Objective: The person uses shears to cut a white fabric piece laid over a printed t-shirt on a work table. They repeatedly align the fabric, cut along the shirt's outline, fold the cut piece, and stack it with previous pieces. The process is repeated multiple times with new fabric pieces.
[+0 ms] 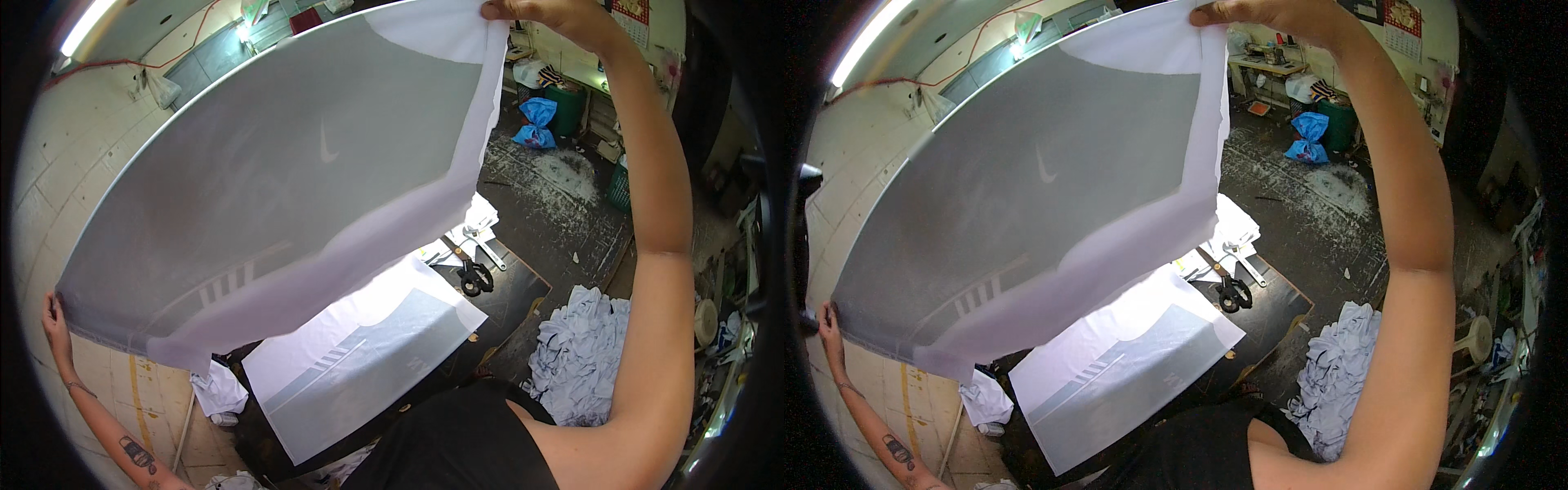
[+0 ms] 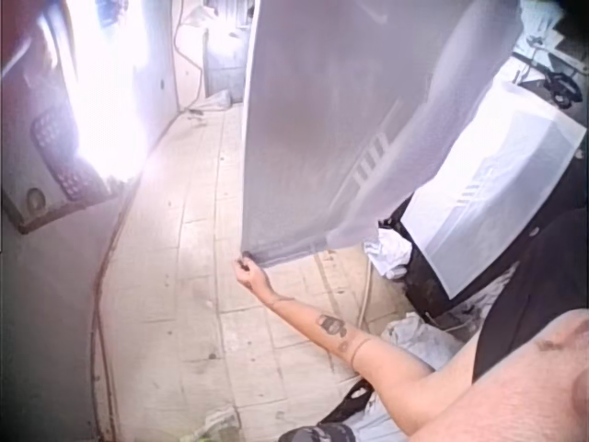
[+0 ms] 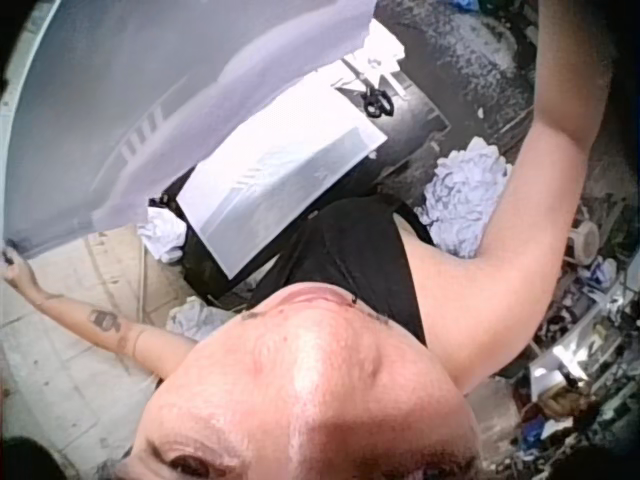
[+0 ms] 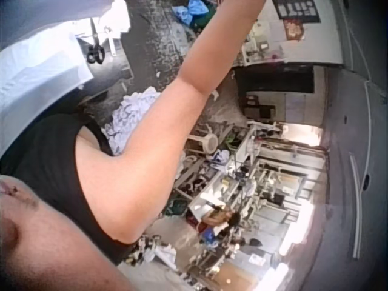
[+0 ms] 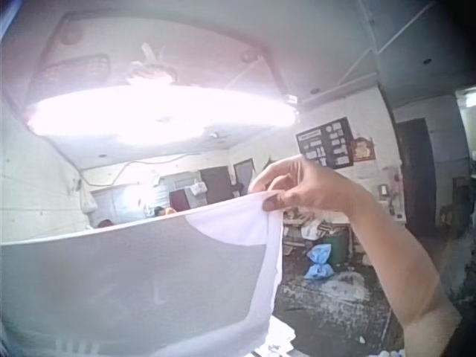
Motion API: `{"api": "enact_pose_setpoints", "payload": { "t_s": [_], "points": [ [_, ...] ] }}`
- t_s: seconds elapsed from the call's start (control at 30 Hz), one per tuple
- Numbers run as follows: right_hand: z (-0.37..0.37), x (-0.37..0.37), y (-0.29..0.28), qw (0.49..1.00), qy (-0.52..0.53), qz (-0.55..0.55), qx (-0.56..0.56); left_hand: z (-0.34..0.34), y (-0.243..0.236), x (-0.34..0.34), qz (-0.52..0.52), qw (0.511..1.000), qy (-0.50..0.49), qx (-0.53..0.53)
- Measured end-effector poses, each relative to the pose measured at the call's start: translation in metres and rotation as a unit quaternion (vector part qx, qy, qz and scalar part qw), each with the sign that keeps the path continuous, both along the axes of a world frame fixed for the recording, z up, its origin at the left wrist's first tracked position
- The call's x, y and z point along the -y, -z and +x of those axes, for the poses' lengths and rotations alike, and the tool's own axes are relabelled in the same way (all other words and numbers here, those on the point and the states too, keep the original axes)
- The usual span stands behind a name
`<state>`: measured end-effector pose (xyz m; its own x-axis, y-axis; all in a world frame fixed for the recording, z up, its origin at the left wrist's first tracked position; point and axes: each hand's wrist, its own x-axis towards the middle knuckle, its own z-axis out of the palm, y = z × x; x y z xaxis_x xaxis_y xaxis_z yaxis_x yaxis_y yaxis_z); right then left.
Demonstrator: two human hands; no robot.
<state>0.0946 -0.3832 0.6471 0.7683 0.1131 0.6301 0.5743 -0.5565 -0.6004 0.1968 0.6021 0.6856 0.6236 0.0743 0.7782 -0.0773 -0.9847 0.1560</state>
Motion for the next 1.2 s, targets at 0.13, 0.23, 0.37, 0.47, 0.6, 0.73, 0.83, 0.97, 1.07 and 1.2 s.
{"api": "enact_pose_setpoints", "payload": {
  "t_s": [0.13,0.23,0.37,0.47,0.6,0.73,0.83,0.97,1.07,1.2],
  "points": [
    [0.005,0.005,0.001,1.000,-0.015,0.003,-0.007,-0.009,0.023,0.019,-0.016,0.996,0.039,-0.082],
    [0.030,0.008,0.017,1.000,0.011,-0.007,-0.018,0.005,0.058,0.041,-0.049,0.994,-0.065,-0.073],
    [0.084,-0.010,0.032,0.998,0.023,-0.003,-0.052,0.038,0.081,0.066,-0.015,0.987,-0.061,-0.146],
    [0.103,-0.028,0.017,0.994,0.054,0.083,-0.040,0.041,0.052,0.066,-0.017,0.994,-0.048,-0.098],
    [0.087,-0.029,-0.005,0.993,0.055,0.012,0.107,-0.019,0.009,0.034,-0.020,0.999,-0.010,-0.029],
    [0.067,-0.015,0.056,0.996,0.029,-0.040,0.071,-0.094,0.081,-0.004,-0.005,0.999,-0.004,0.032],
    [0.061,-0.014,0.165,0.997,0.017,-0.034,-0.074,-0.144,0.211,-0.023,-0.132,0.991,0.028,-0.017],
    [0.036,-0.031,0.335,0.974,-0.034,0.100,-0.201,-0.194,0.409,-0.015,0.056,0.992,-0.109,-0.022],
    [0.018,-0.054,0.449,0.942,0.015,0.212,-0.260,-0.226,0.538,0.028,-0.249,0.956,-0.132,-0.082],
    [-0.001,-0.083,0.572,0.897,0.146,0.207,-0.362,-0.267,0.655,0.106,-0.458,0.869,-0.116,-0.144]
  ]
}}
